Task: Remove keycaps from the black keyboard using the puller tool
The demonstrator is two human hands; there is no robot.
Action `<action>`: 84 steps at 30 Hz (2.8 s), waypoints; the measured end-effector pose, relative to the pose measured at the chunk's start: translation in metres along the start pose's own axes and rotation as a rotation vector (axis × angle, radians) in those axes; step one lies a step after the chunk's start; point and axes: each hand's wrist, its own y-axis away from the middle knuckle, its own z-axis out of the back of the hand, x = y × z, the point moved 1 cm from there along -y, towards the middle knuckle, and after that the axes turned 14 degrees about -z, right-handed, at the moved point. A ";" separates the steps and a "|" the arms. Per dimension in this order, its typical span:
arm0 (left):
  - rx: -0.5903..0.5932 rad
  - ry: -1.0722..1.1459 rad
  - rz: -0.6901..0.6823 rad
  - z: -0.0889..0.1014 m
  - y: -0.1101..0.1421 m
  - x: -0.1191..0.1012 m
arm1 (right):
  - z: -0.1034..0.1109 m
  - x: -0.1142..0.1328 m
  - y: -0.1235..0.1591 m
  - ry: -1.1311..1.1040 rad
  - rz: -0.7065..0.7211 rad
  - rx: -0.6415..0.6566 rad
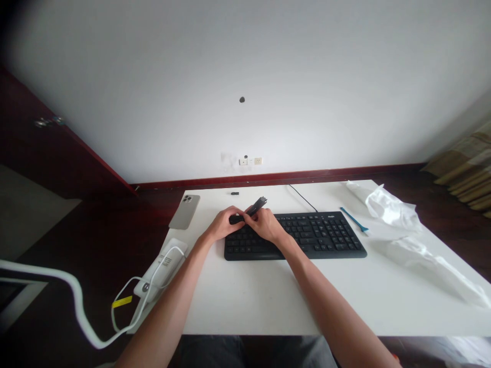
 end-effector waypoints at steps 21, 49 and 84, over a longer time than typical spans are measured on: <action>-0.001 -0.006 -0.020 -0.002 0.000 -0.007 | 0.013 -0.004 0.003 -0.078 0.191 0.243; 0.039 0.080 0.080 0.026 0.010 0.005 | 0.022 -0.007 0.000 0.110 -0.036 -0.236; -0.111 0.276 0.137 0.000 -0.004 0.002 | 0.002 -0.011 -0.003 0.003 0.213 -0.066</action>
